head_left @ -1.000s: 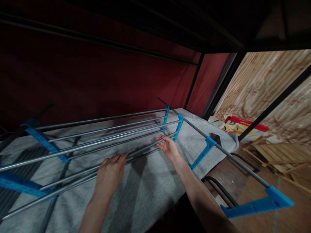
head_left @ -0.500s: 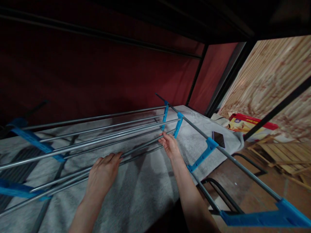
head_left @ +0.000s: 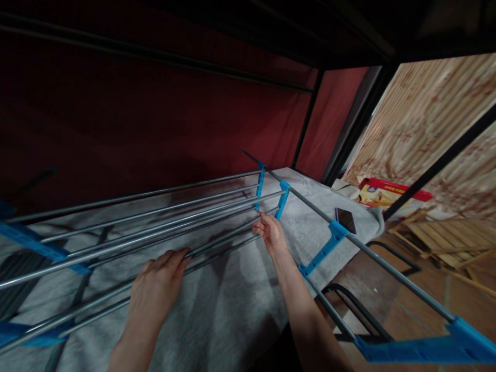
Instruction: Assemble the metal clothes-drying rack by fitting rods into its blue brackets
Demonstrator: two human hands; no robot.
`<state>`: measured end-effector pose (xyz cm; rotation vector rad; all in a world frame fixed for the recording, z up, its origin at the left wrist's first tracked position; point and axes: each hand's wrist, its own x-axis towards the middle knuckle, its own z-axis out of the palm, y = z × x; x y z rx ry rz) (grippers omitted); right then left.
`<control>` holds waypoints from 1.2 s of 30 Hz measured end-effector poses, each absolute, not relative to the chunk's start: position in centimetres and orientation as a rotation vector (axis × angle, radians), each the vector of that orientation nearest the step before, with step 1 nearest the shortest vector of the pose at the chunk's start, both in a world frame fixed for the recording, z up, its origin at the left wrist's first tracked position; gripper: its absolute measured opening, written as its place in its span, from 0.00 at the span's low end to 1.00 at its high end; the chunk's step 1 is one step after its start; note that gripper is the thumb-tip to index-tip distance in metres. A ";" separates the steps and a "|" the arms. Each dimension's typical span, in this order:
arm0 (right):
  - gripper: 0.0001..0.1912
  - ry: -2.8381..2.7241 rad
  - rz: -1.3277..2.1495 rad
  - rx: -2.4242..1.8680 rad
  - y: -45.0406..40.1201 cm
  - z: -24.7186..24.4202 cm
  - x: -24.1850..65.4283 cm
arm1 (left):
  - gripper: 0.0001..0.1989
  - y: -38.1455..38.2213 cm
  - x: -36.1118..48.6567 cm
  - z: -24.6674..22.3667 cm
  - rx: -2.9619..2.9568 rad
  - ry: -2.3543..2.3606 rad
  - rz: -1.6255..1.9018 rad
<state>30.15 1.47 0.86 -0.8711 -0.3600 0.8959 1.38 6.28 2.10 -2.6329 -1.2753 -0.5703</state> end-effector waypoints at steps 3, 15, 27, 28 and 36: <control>0.13 -0.367 0.863 -0.884 1.6 0.5 30.3 | 0.21 6.3 1.5 2.1 -2.649 -1.254 -0.588; 0.19 -0.344 0.815 -0.935 2.0 -0.3 30.9 | 0.20 6.3 1.3 2.1 -2.663 -1.329 -0.640; 0.15 -0.420 0.870 -0.852 1.8 -0.6 31.0 | 0.20 6.9 -0.8 2.7 -2.630 -1.438 -0.566; 0.14 -0.424 0.877 -0.836 1.7 -0.5 31.0 | 0.20 7.0 -1.0 2.7 -2.637 -1.450 -0.557; 0.07 -0.419 0.895 -0.773 1.3 -0.1 31.2 | 0.17 7.3 -2.3 3.7 -2.717 -1.589 -0.437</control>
